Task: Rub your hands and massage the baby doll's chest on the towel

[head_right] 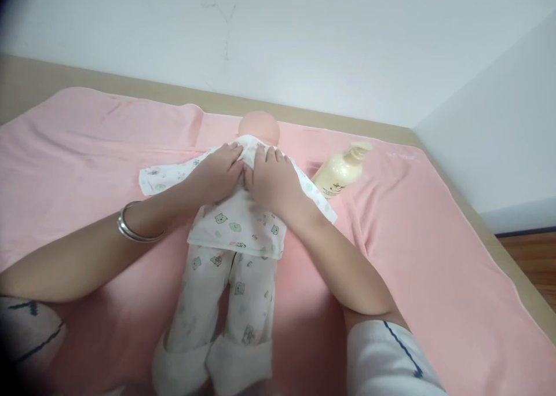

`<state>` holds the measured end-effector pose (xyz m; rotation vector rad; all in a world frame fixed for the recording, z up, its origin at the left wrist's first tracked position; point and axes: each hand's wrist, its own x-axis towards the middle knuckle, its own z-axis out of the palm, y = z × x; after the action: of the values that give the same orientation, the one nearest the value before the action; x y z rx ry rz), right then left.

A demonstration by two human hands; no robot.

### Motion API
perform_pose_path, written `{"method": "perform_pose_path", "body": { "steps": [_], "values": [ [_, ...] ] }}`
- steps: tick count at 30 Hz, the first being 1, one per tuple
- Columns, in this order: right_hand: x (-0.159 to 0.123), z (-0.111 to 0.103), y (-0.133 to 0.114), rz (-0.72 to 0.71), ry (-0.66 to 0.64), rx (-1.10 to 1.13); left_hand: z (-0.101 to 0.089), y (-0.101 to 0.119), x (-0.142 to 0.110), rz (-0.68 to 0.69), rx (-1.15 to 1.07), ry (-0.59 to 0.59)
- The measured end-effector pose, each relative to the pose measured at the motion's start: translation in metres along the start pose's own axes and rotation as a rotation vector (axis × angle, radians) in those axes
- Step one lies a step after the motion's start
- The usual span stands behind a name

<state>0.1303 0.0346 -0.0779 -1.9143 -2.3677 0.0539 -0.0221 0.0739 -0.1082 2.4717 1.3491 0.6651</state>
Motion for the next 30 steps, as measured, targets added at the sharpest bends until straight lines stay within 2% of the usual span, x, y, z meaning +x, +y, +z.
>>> {"method": "perform_pose_path", "body": {
  "steps": [3,5,10,13,15,23,26,30],
  "values": [
    [-0.012,0.000,-0.012,-0.005,0.057,-0.073,0.005,-0.016,0.009,-0.008,0.017,0.002],
    [-0.012,-0.001,-0.013,0.030,0.046,-0.030,0.008,-0.018,0.010,-0.011,0.024,0.029],
    [0.012,-0.001,0.004,0.202,-0.022,0.143,0.005,0.005,-0.003,-0.031,0.072,0.038],
    [0.020,0.001,0.012,0.185,-0.021,0.143,0.000,0.021,-0.010,0.022,0.043,0.021],
    [0.018,0.002,0.011,0.141,-0.010,0.117,-0.002,0.024,-0.011,0.034,0.018,0.019],
    [-0.018,0.004,-0.023,0.027,0.104,-0.057,0.005,-0.005,0.010,-0.102,-0.096,0.039],
    [-0.013,0.005,-0.019,0.026,0.111,0.063,0.013,-0.009,0.008,-0.109,-0.146,0.102],
    [0.009,0.010,-0.001,0.141,0.077,0.203,0.021,-0.008,0.003,-0.185,-0.230,0.162]
  ]
}}
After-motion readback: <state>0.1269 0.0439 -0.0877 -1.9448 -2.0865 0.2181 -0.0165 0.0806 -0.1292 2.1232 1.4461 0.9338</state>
